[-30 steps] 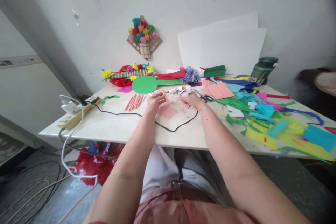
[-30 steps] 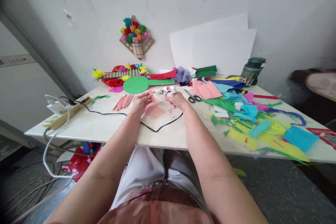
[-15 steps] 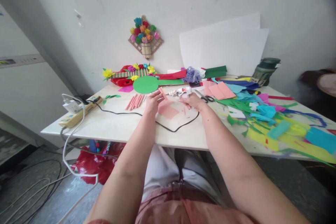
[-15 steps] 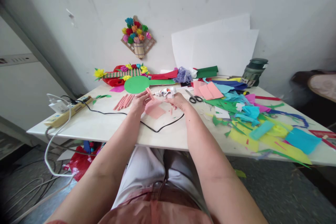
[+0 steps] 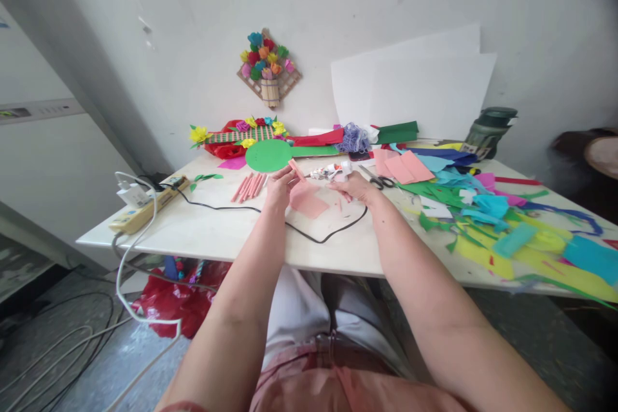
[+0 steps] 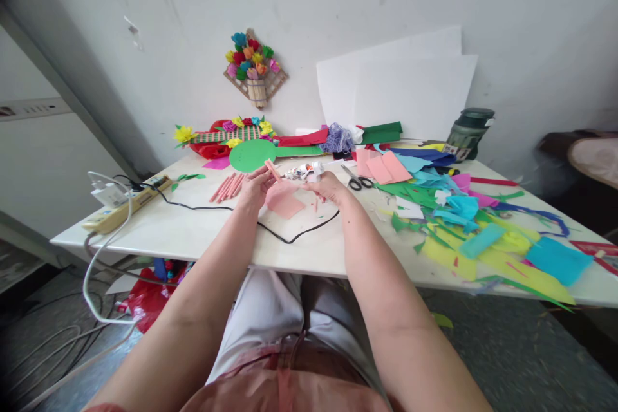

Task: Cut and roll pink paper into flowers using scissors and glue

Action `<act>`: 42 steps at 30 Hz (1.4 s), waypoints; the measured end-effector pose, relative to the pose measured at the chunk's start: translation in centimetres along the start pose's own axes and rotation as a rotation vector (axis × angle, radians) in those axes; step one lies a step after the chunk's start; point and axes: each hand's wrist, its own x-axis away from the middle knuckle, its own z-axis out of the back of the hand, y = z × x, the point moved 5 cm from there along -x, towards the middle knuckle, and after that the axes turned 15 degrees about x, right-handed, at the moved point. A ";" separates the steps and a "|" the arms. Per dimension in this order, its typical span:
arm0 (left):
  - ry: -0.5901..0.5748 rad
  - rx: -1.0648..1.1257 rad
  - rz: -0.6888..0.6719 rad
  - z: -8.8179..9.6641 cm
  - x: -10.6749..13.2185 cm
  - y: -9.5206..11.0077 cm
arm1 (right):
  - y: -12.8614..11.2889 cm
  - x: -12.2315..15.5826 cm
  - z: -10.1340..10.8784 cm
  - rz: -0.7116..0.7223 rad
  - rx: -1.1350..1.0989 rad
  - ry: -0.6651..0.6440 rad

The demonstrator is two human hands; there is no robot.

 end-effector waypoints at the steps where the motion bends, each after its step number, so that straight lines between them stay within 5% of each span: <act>1: -0.004 0.000 0.003 0.0 0.0 -0.1 | 0.0 0.0 0.0 -0.007 -0.001 0.007; 42: 0.057 0.086 -0.025 0.7 -0.5 0.1 | -0.4 0.1 0.0 0.023 0.030 0.007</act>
